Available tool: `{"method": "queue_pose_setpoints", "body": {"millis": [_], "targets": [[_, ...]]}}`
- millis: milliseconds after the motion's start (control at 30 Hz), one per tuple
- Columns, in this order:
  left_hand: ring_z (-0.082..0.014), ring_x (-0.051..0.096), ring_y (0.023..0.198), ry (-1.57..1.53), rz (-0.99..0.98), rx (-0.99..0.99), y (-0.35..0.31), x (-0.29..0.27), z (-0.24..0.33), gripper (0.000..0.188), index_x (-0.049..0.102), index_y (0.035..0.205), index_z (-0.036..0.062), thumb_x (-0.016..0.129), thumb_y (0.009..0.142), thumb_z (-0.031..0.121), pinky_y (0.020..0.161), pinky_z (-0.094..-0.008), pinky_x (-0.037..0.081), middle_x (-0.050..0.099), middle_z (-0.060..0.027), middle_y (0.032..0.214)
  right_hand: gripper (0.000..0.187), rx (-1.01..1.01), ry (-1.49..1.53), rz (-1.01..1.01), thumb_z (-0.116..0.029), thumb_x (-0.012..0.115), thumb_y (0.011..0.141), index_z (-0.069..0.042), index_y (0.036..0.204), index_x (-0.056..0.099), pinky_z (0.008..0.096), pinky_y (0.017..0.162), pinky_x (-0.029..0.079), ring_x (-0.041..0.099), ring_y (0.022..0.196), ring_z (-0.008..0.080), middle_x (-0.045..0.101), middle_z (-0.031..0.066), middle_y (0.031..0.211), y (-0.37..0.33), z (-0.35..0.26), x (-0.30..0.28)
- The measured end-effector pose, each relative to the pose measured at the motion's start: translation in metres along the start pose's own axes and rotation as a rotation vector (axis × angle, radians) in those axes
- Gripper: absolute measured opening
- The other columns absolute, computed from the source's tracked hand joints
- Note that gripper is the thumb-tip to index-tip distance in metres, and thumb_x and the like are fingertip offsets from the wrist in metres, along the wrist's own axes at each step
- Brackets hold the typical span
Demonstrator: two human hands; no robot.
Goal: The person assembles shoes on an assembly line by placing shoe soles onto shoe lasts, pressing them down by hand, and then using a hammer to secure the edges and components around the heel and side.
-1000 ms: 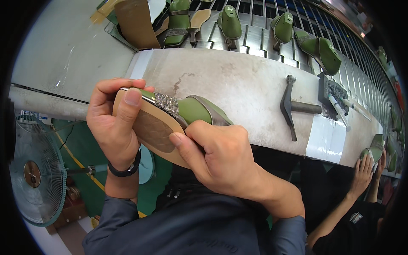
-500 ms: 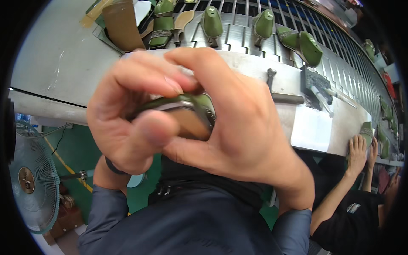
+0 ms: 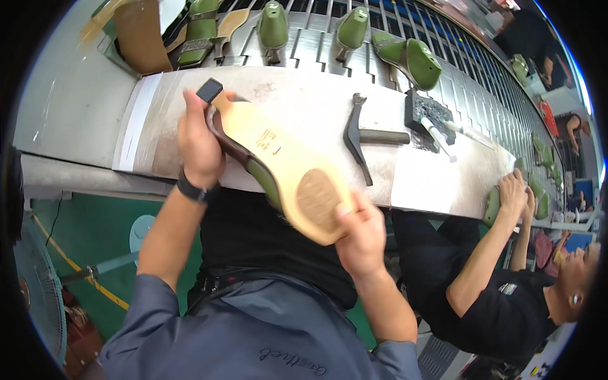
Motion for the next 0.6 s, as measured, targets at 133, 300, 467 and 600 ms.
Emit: {"method": "queue_pose_setpoints", "body": {"millis": [133, 300, 467, 600], "targets": [[-0.02, 0.069, 0.09, 0.11, -0.475, 0.283, 0.025, 0.028, 0.033, 0.072, 0.071, 0.104, -0.0044, 0.028, 0.114, 0.052, 0.086, -0.0321, 0.054, 0.074, -0.0124, 0.096, 0.056, -0.5, -0.795, -0.149, -0.003, 0.078, 0.088, 0.003, 0.14, 0.059, 0.0271, 0.075, 0.054, 0.066, 0.085, 0.0132, 0.073, 0.0103, 0.105, 0.015, -0.018, 0.029], [-0.0194, 0.065, 0.094, 0.133, -0.63, 0.338, 0.012, 0.045, 0.041, 0.073, 0.071, 0.103, -0.0047, 0.029, 0.114, 0.055, 0.089, -0.0325, 0.05, 0.071, -0.0111, 0.099, 0.056, -0.507, -0.779, -0.251, -0.012, 0.084, 0.085, -0.004, 0.137, 0.064, 0.0214, 0.057, 0.043, 0.055, 0.062, 0.0042, 0.065, 0.0005, 0.072, 0.046, -0.088, 0.105], [-0.0182, 0.065, 0.091, 0.06, -0.545, 0.374, 0.014, 0.039, 0.035, 0.066, 0.074, 0.099, -0.0004, 0.038, 0.113, 0.053, 0.083, -0.0312, 0.05, 0.073, -0.0087, 0.097, 0.024, -0.384, -0.569, -0.467, -0.011, 0.061, 0.103, 0.007, 0.116, 0.066, 0.0275, 0.07, 0.059, 0.07, 0.076, 0.015, 0.069, 0.0105, 0.088, 0.032, -0.087, 0.103], [-0.0155, 0.062, 0.092, 0.095, -0.563, 0.355, 0.01, 0.039, 0.036, 0.074, 0.071, 0.104, -0.0038, 0.031, 0.112, 0.058, 0.086, -0.0293, 0.049, 0.068, -0.0091, 0.099, 0.033, -0.015, -0.081, -0.254, -0.001, 0.063, 0.099, 0.005, 0.129, 0.051, 0.0288, 0.07, 0.059, 0.071, 0.074, 0.0172, 0.072, 0.0152, 0.089, 0.002, -0.068, 0.066]]}}
Point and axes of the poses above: each hand's wrist, its own y-axis towards the middle knuckle, its own x-axis out of the palm, z = x × y, the point moved 5 cm from there along y, towards the middle knuckle
